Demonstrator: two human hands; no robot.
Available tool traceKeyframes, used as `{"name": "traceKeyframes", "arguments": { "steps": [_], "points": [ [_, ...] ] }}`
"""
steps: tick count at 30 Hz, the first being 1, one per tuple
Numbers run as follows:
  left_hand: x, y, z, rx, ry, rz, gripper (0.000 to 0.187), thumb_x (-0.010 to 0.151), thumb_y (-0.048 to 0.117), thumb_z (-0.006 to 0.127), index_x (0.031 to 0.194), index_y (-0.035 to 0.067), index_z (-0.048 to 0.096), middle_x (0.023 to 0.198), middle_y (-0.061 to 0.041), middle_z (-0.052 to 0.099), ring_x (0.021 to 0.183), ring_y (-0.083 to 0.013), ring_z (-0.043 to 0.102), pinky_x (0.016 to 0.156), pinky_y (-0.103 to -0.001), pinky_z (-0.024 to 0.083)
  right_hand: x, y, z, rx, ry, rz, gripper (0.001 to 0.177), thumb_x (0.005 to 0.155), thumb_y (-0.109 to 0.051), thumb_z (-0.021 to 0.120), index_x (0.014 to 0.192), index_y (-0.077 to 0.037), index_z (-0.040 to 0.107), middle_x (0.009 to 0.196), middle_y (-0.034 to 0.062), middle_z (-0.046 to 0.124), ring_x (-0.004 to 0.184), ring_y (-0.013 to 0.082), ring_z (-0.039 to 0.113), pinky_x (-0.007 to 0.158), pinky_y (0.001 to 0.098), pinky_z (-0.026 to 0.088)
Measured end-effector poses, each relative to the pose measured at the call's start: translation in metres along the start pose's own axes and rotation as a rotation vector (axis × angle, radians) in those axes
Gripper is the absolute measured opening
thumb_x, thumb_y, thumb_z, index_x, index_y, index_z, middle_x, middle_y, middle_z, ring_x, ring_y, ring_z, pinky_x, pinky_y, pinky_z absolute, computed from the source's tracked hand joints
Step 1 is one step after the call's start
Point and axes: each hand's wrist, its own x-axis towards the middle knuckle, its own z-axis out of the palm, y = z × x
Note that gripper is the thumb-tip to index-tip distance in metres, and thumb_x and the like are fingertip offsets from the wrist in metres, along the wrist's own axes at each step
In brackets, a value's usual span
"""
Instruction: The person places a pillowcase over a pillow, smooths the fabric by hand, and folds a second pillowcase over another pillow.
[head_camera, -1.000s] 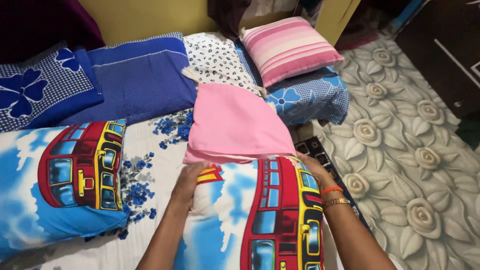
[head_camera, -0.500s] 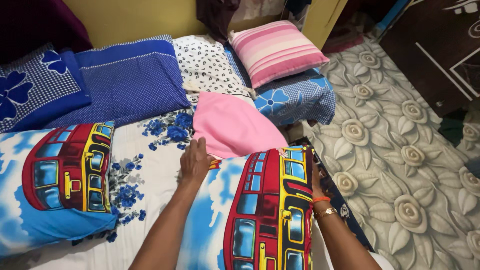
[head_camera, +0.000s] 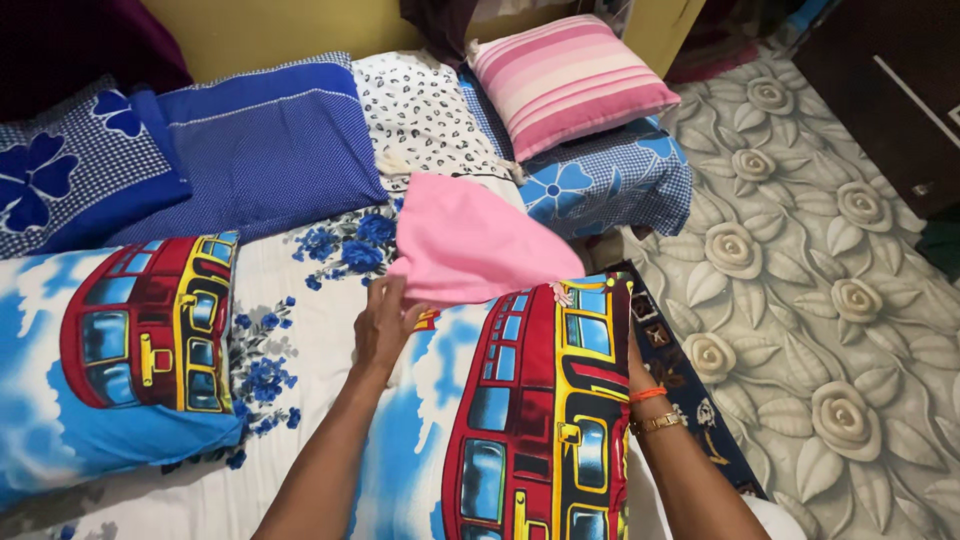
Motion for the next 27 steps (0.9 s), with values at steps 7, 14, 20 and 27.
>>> {"name": "traceKeyframes", "arguments": {
  "steps": [7, 14, 20, 27],
  "points": [
    [0.020, -0.041, 0.044, 0.027, -0.183, -0.138, 0.027, 0.087, 0.022, 0.071, 0.113, 0.012, 0.072, 0.104, -0.018, 0.067, 0.098, -0.0390, 0.066, 0.083, -0.047, 0.053, -0.015, -0.034, 0.012, 0.282, -0.059, 0.197, 0.039, 0.103, -0.030, 0.053, 0.130, -0.003, 0.060, 0.110, 0.0031, 0.069, 0.090, 0.0110, 0.065, 0.074, 0.0282, 0.057],
    [-0.024, -0.076, 0.059, -0.392, -0.345, -0.328, 0.023, 0.100, 0.025, 0.060, 0.110, 0.008, 0.072, 0.090, -0.017, 0.072, 0.085, -0.0302, 0.068, 0.078, -0.040, 0.055, -0.102, -0.181, 0.055, 0.558, -0.157, 0.321, 0.054, 0.090, -0.040, 0.057, 0.132, -0.006, 0.058, 0.118, 0.0048, 0.070, 0.099, 0.0118, 0.070, 0.082, 0.0267, 0.058],
    [-0.029, 0.052, -0.001, -1.166, -0.734, -0.751, 0.025, 0.099, 0.026, 0.060, 0.110, 0.008, 0.072, 0.090, -0.014, 0.073, 0.079, -0.0264, 0.069, 0.072, -0.039, 0.056, -0.104, -0.237, 0.045, 0.154, -0.061, 0.134, 0.050, 0.091, -0.032, 0.072, 0.126, 0.005, 0.071, 0.105, 0.0065, 0.071, 0.086, 0.0136, 0.066, 0.073, 0.0290, 0.055],
    [-0.004, 0.165, 0.034, -1.200, -0.643, -0.679, 0.027, 0.097, 0.028, 0.061, 0.109, 0.007, 0.073, 0.090, -0.011, 0.075, 0.071, -0.0220, 0.070, 0.065, -0.038, 0.057, -0.153, -0.311, -0.131, 0.090, 0.105, 0.250, 0.027, 0.082, -0.020, 0.071, 0.105, -0.007, 0.071, 0.085, 0.0003, 0.072, 0.067, 0.0088, 0.065, 0.060, 0.0267, 0.052]
  ]
}}
